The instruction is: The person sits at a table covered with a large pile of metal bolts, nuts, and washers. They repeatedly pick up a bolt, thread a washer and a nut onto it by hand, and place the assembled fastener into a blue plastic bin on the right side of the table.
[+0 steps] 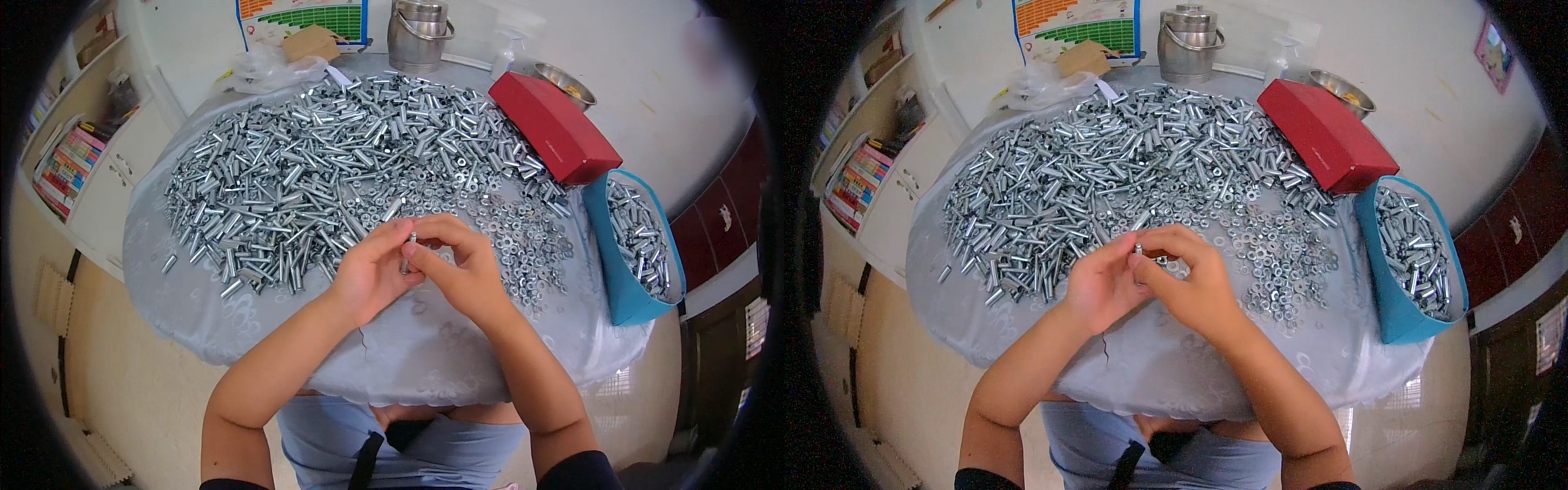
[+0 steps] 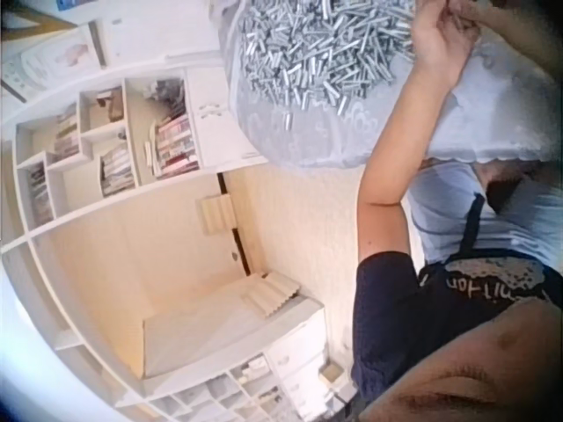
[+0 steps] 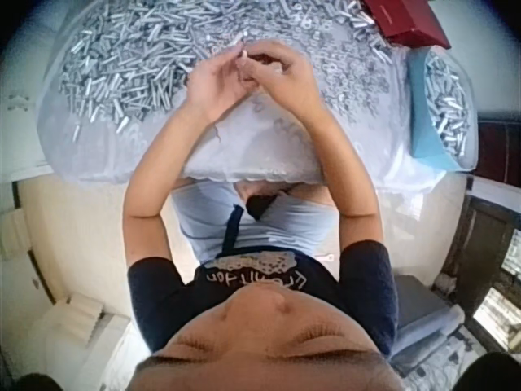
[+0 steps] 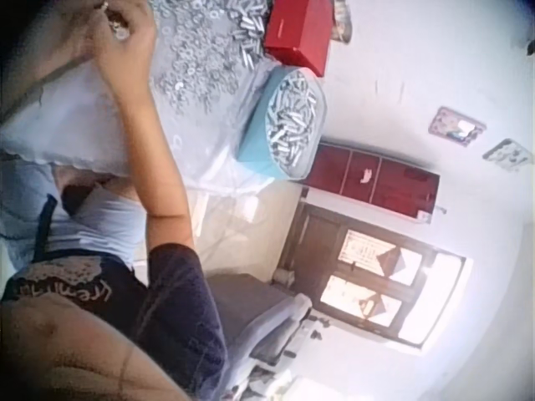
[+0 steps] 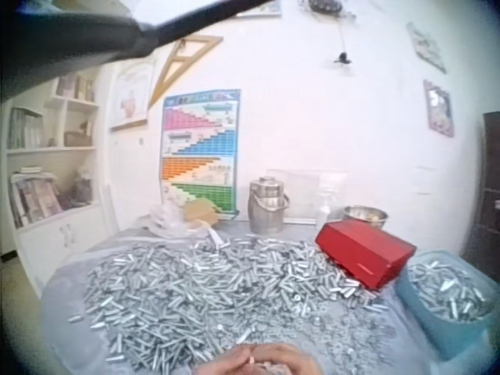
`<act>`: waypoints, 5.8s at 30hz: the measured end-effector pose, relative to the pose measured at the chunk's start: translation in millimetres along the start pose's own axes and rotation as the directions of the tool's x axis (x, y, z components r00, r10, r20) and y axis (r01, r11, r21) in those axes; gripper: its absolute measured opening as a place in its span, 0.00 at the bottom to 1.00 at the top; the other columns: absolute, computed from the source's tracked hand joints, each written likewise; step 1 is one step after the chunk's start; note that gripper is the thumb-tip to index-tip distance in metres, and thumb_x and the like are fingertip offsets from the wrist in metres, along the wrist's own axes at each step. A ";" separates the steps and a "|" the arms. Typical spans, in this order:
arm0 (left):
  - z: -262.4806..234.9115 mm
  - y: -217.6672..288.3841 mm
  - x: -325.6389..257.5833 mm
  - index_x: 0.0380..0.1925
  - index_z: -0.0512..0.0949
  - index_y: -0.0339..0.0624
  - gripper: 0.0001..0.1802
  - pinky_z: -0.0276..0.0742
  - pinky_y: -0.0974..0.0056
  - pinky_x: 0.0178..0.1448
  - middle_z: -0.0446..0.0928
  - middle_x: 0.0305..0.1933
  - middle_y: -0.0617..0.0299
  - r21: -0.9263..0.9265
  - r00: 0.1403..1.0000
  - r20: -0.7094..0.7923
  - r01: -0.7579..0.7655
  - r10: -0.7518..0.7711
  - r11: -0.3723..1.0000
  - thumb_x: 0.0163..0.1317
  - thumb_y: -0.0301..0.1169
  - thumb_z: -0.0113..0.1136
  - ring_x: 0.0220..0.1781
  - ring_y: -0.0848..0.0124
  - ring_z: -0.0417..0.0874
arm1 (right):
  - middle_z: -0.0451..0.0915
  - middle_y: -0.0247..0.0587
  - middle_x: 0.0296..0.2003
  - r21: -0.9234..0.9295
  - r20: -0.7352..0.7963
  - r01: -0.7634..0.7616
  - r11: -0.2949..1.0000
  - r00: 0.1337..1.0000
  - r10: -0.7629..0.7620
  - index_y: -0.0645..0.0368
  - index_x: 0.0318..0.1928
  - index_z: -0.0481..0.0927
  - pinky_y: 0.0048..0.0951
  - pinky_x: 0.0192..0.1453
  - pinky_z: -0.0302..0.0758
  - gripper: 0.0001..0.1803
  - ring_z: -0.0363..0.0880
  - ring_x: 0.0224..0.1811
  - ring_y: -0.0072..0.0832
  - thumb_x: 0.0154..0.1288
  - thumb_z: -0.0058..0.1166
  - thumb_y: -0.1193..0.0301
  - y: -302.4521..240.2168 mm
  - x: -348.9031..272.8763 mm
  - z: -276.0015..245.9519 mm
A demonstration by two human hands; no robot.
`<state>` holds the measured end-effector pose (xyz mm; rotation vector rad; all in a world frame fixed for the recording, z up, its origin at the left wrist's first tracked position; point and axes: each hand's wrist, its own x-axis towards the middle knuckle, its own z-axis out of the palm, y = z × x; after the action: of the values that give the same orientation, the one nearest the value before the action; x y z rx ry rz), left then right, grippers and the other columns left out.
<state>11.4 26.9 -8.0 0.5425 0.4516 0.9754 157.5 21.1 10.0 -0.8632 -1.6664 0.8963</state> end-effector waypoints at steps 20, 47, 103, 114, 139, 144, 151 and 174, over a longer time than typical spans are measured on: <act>16.0 6.4 -8.4 0.29 0.68 0.44 0.21 0.47 0.75 0.18 0.56 0.16 0.74 0.565 0.994 0.110 -0.071 0.011 0.822 0.67 0.50 0.43 0.15 0.83 0.52 | 0.80 0.39 0.36 0.276 0.135 -0.333 0.902 0.942 0.306 0.63 0.37 0.81 0.26 0.46 0.72 0.09 0.77 0.40 0.26 0.53 0.60 0.77 -23.2 7.2 -36.7; 13.2 -15.5 -6.5 0.27 0.67 0.42 0.19 0.49 0.76 0.23 0.57 0.20 0.73 0.629 0.992 0.068 0.039 -0.104 0.776 0.69 0.45 0.41 0.21 0.84 0.53 | 0.72 0.40 0.45 -0.679 0.374 0.149 0.719 0.913 0.164 0.56 0.32 0.80 0.35 0.57 0.63 0.10 0.64 0.51 0.39 0.48 0.63 0.70 -7.6 -35.2 -101.1; 11.7 -25.1 -6.2 0.27 0.67 0.43 0.20 0.51 0.77 0.22 0.58 0.20 0.74 0.694 0.990 0.114 -0.017 -0.087 0.720 0.69 0.47 0.42 0.20 0.84 0.55 | 0.81 0.45 0.36 -0.516 0.157 0.250 0.819 0.968 -0.196 0.61 0.42 0.80 0.30 0.38 0.77 0.14 0.81 0.34 0.37 0.51 0.59 0.79 -15.0 -45.3 -67.8; 22.0 -18.6 -12.0 0.26 0.70 0.40 0.18 0.58 0.75 0.28 0.62 0.22 0.72 0.628 0.995 0.029 0.053 -0.091 0.777 0.69 0.42 0.43 0.24 0.82 0.60 | 0.77 0.47 0.45 -0.390 0.326 0.314 0.866 0.926 -0.189 0.60 0.48 0.77 0.32 0.47 0.74 0.21 0.77 0.45 0.39 0.49 0.59 0.79 -15.4 -42.2 -69.8; 18.2 -10.1 -7.2 0.15 0.57 0.48 0.17 0.43 0.73 0.19 0.53 0.16 0.72 0.542 0.970 -0.029 0.219 -0.242 0.811 0.62 0.38 0.42 0.16 0.82 0.48 | 0.74 0.40 0.47 -0.734 0.374 0.227 0.640 0.922 0.102 0.54 0.31 0.82 0.38 0.59 0.64 0.07 0.67 0.56 0.40 0.47 0.61 0.73 -14.2 -39.3 -113.7; 17.4 -12.3 -8.3 0.16 0.64 0.45 0.17 0.49 0.74 0.22 0.58 0.17 0.73 0.566 0.974 -0.021 0.196 -0.224 0.800 0.63 0.38 0.45 0.19 0.83 0.54 | 0.79 0.39 0.39 -0.479 0.315 0.201 0.854 0.948 -0.047 0.59 0.31 0.80 0.34 0.53 0.69 0.08 0.75 0.47 0.37 0.48 0.62 0.77 -18.9 -36.1 -100.2; 17.1 -18.6 -8.8 0.16 0.67 0.43 0.18 0.55 0.74 0.27 0.61 0.19 0.73 0.648 0.979 0.041 0.126 -0.200 0.751 0.63 0.38 0.46 0.23 0.83 0.58 | 0.82 0.40 0.31 -0.247 0.254 0.073 0.966 0.967 -0.009 0.64 0.31 0.80 0.28 0.43 0.75 0.07 0.80 0.37 0.31 0.49 0.61 0.82 -17.7 -38.4 -81.1; 18.0 -15.2 -7.4 0.21 0.69 0.44 0.16 0.49 0.76 0.21 0.60 0.20 0.75 0.532 0.937 0.057 0.265 -0.346 0.805 0.64 0.40 0.48 0.19 0.85 0.54 | 0.79 0.39 0.31 -0.181 0.238 -0.101 0.978 0.961 0.143 0.65 0.34 0.79 0.22 0.40 0.76 0.09 0.79 0.35 0.23 0.51 0.62 0.81 -20.3 -42.1 -76.4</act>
<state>28.2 9.6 -2.5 0.9921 0.6487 0.4828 238.5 -13.5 25.6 -1.0098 -1.9451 0.9928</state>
